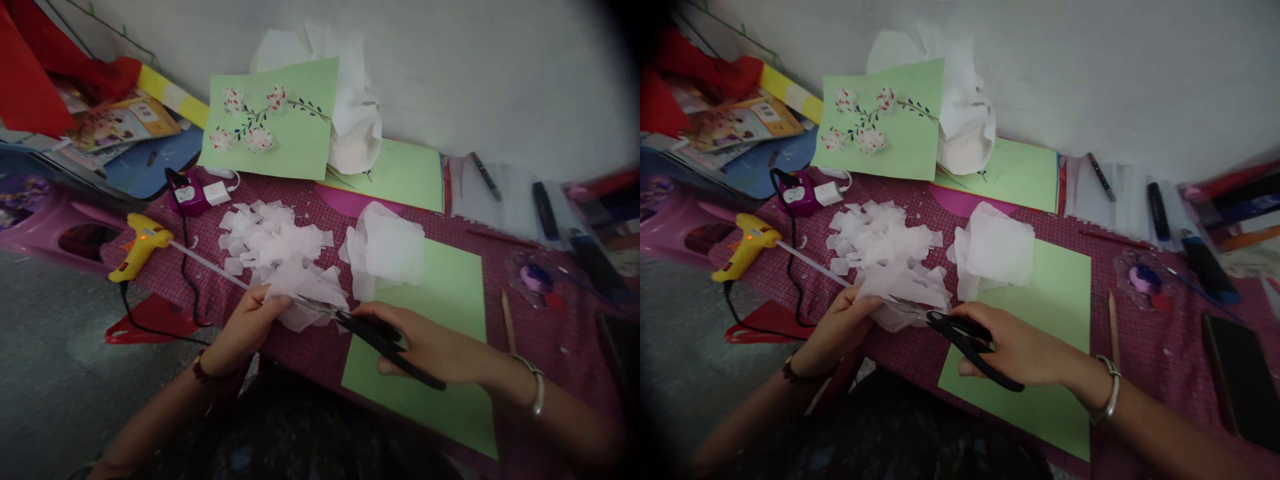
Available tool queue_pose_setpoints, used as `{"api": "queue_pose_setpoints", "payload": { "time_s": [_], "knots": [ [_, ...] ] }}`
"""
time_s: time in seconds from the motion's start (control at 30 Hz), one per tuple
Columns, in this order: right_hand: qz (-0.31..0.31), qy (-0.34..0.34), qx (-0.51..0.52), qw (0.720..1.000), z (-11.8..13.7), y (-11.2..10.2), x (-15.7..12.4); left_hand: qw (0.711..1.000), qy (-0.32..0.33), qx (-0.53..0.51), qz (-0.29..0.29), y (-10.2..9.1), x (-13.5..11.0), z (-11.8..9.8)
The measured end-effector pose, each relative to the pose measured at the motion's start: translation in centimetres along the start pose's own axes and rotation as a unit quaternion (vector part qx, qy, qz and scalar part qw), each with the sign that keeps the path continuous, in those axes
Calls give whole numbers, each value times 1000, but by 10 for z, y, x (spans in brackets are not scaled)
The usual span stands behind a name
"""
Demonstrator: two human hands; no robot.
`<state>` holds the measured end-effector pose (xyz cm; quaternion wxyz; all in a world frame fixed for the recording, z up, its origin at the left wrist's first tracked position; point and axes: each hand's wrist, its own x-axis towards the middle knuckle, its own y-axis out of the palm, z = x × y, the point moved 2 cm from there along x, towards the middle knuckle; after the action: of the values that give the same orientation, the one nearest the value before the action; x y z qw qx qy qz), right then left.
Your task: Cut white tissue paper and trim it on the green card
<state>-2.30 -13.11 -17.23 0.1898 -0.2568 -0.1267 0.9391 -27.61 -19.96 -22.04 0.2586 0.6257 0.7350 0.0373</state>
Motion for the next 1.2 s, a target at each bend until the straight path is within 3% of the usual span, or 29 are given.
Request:
{"api": "queue_pose_setpoints", "payload": {
  "time_s": [0.27,0.67,0.87,1.07,1.2],
  "knots": [
    [0,-12,8,1000,6,2,8,998,-2,6,68,4,-4,9],
    [-14,-11,45,999,9,5,13,998,-10,-43,51,9,-3,9],
    [-19,9,73,997,8,5,17,987,-47,-125,90,19,-15,3],
    [1,-28,38,999,16,2,19,983,-71,-164,43,25,-30,16],
    [16,-49,14,999,18,-8,10,980,-58,-193,-8,18,-28,10]
  ]
}}
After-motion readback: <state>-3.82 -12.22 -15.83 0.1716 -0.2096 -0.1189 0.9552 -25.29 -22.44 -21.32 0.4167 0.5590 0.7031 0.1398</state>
